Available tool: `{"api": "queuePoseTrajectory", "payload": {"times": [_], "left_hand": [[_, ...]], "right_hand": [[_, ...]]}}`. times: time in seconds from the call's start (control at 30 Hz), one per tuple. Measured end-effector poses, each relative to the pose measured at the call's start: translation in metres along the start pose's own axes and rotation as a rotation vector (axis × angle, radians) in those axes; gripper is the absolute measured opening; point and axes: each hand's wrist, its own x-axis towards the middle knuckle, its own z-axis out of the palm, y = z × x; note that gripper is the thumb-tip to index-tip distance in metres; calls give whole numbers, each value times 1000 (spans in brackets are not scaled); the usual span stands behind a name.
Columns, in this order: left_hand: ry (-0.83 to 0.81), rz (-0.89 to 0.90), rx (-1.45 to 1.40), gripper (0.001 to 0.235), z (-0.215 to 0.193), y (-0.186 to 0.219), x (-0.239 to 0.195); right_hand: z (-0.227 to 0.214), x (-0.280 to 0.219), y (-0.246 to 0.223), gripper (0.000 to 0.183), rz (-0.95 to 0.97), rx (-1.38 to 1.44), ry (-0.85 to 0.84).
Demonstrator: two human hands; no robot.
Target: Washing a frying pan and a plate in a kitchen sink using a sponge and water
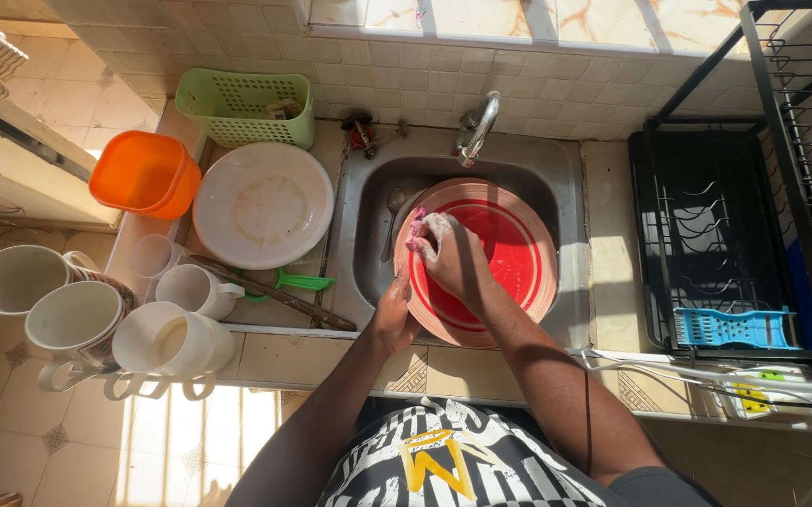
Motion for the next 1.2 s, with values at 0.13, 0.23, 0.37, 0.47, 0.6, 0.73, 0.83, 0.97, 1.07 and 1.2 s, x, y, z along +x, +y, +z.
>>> {"api": "queuePoseTrajectory", "payload": {"times": [0.13,0.23,0.37,0.47,0.6,0.73,0.83,0.97,1.07,1.2], "left_hand": [[-4,29,27,55,38,21,-14],[-107,49,-34,57,5,13,4],[-174,-31,-58,66,14,20,1],[-161,-57,-76,67,44,35,-16],[-74,16,0,64,37,23,-14],[-11,51,37,59,38,19,-14],[8,48,53,62,38,20,-13],[20,65,53,61,39,18,-11],[7,13,42,56,31,15,-9],[-43,-18,72,50,21,10,-9]], "right_hand": [[-1,-17,-15,8,-53,69,-105],[3,-36,-16,8,-65,93,-142],[-6,-62,-22,7,-39,123,-145],[-15,-78,-12,7,4,123,-170],[-24,-94,3,10,125,39,-214],[-27,-98,38,5,225,-88,-229],[-50,-93,38,12,275,-111,-144],[-40,-60,94,9,431,-198,21],[-37,-18,107,7,383,-149,248],[-18,23,92,8,400,-80,343]]}}
